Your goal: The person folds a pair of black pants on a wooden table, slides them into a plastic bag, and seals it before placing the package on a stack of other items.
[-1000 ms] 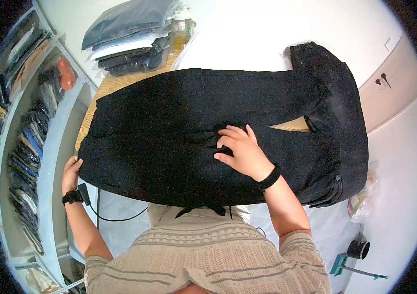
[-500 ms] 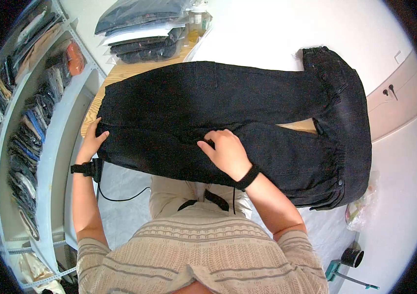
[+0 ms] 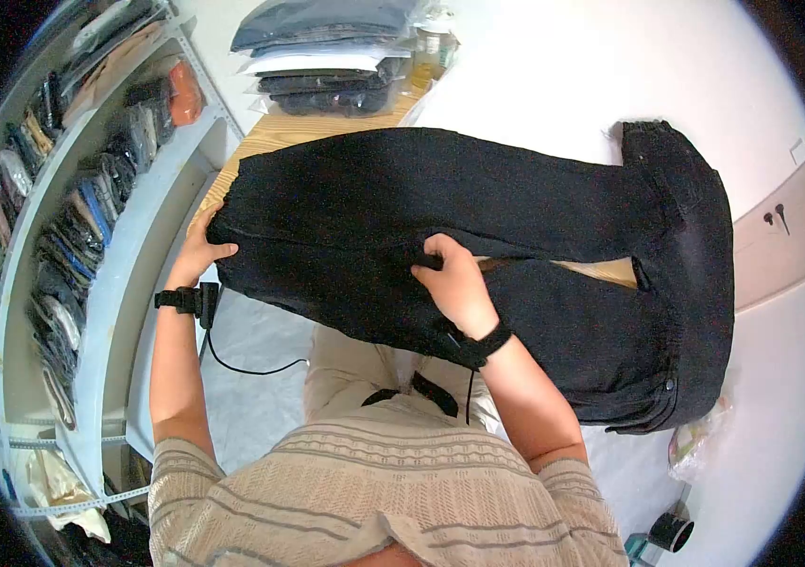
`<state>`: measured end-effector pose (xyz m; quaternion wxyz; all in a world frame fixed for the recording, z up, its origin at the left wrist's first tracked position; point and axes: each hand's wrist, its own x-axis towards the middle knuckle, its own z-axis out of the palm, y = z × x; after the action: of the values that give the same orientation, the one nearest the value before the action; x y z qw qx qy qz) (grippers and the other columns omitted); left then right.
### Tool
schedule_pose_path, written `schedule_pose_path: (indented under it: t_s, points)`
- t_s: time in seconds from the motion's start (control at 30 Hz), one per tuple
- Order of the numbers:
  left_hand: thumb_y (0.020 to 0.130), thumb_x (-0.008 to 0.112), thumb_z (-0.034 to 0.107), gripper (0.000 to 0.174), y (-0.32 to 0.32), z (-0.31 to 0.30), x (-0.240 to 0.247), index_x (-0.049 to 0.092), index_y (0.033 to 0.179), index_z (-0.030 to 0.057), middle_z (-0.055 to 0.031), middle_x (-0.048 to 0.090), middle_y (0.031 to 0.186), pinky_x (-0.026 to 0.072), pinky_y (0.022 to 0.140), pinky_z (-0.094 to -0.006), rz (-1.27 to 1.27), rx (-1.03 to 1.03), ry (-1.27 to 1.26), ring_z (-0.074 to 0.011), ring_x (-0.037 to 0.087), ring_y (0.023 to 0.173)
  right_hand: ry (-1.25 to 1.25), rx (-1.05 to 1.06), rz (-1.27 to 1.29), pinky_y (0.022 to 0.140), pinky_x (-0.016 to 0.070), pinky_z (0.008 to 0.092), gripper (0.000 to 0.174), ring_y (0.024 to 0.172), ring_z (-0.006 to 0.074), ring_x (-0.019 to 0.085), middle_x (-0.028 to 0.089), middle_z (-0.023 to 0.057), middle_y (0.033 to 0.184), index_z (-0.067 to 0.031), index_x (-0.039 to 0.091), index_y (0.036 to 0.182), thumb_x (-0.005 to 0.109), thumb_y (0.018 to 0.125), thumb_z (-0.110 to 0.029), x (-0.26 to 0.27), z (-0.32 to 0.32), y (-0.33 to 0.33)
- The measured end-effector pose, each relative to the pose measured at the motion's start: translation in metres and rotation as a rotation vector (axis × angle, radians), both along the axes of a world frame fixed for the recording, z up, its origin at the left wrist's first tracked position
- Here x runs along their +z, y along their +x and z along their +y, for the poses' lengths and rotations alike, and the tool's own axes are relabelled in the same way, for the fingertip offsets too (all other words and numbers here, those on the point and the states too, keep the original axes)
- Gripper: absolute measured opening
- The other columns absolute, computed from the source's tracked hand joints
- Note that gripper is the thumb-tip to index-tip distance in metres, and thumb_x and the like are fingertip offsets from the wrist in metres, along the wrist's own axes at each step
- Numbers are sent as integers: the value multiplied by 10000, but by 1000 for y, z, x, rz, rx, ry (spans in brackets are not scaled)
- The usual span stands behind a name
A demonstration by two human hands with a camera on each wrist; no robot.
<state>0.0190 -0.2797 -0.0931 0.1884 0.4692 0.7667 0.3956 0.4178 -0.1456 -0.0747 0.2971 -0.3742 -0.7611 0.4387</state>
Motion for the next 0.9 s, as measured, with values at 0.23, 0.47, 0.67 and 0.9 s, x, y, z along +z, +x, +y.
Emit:
schedule_pose_path:
  t_s: [0.23, 0.47, 0.67, 0.9]
  points:
    - [554, 741, -40, 911, 11, -18, 37, 392, 1387, 74, -108, 417, 1385, 204, 1102, -300, -285, -262, 9, -224, 338, 1312, -185, 54, 358, 772, 396, 210, 322, 870, 64, 492, 452, -12, 859, -62, 434, 985, 547, 771, 151, 18, 5, -3]
    - [580, 735, -31, 822, 7, -28, 59, 461, 1346, 85, -74, 489, 1317, 267, 1073, -291, -325, -435, -210, -206, 409, 1249, -90, 75, 280, 932, 413, 231, 619, 1035, 99, 551, 567, 40, 1243, -83, 437, 1344, 509, 787, 178, 38, 8, 6]
    - [682, 707, -23, 628, -4, -38, 60, 507, 1276, 25, -48, 535, 1214, 409, 958, -287, -654, -217, 245, -158, 530, 1082, -188, 65, 313, 899, 436, 235, 437, 1041, 120, 572, 608, 52, 1110, -29, 560, 1161, 509, 778, 174, 52, 4, 15]
    - [741, 692, -10, 595, -4, -38, 55, 484, 1298, 6, -73, 544, 1230, 427, 950, -286, -803, -205, 198, -149, 546, 1068, -130, 56, 246, 922, 426, 248, 438, 1049, 113, 556, 590, 25, 1137, -41, 561, 1161, 516, 783, 173, 49, 7, 12]
